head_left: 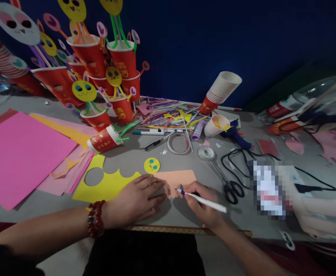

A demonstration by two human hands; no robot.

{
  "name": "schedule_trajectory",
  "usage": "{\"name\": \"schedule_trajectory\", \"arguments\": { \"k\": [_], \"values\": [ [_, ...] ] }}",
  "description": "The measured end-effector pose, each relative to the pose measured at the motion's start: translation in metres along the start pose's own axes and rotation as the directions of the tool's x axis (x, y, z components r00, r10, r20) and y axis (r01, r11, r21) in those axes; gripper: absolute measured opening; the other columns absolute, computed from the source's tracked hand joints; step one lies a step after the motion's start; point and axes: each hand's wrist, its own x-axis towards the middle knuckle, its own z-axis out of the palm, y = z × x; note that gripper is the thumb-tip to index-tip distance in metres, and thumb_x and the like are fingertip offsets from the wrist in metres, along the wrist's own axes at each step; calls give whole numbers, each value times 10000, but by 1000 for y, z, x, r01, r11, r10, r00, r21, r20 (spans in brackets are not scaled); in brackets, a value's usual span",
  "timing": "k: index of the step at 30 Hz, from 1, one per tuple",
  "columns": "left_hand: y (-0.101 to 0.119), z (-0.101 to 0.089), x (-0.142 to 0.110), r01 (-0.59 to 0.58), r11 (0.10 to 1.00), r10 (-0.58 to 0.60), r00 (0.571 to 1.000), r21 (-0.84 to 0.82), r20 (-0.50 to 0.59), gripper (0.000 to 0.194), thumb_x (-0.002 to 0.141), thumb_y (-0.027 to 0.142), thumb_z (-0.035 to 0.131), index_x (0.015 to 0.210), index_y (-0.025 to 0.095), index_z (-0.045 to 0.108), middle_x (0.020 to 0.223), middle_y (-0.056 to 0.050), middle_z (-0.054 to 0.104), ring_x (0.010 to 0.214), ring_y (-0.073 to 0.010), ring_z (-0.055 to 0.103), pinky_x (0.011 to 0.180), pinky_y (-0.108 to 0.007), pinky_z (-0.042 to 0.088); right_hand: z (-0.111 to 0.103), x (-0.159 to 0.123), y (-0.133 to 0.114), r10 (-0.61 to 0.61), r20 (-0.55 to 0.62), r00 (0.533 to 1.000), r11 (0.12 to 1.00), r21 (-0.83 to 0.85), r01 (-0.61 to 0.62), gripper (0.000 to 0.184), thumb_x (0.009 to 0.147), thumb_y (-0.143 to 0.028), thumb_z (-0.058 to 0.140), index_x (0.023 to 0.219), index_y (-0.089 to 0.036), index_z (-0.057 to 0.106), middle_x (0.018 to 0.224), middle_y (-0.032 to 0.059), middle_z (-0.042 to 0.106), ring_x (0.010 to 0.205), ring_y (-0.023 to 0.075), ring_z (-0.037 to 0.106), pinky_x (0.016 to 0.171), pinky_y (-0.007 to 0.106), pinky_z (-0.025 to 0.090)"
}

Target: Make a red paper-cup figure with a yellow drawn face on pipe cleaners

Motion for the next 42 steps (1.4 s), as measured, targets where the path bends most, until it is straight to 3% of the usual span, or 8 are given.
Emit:
{"name": "schedule_trajectory", "arguments": {
  "k": [23, 36, 42],
  "values": [
    [0, -2, 0, -2, 1000, 2, 1000, -9, -10, 338, 912, 372, 650, 1220, 232, 648, 1380, -73, 603, 1287, -259, 516, 1133, -432, 374, -2, 0, -2, -22, 68, 997, 999, 25, 21, 163, 808, -170, 503, 657, -232, 499, 559, -38, 562, 500, 123, 510, 527, 228, 383],
    [-1, 2, 0, -3, 1000, 3, 1000, 4, -28, 326, 915, 372, 645, 1208, 228, 656, 1402, -84, 587, 1286, -257, 515, 1125, -431, 376, -2, 2, -2, 14, -24, 1000, 998, 68, -13, 175, 812, -160, 514, 653, -230, 529, 524, -59, 502, 456, 111, 454, 471, 221, 341],
    [0, -2, 1, -7, 1000, 7, 1000, -7, -12, 303, 933, 367, 625, 1199, 225, 657, 1398, -80, 593, 1293, -254, 508, 1126, -427, 377, -1, 2, -2, 31, 1, 1000, 999, 40, -31, 159, 834, -180, 514, 688, -237, 549, 534, -51, 539, 467, 122, 486, 483, 224, 359]
  ]
}}
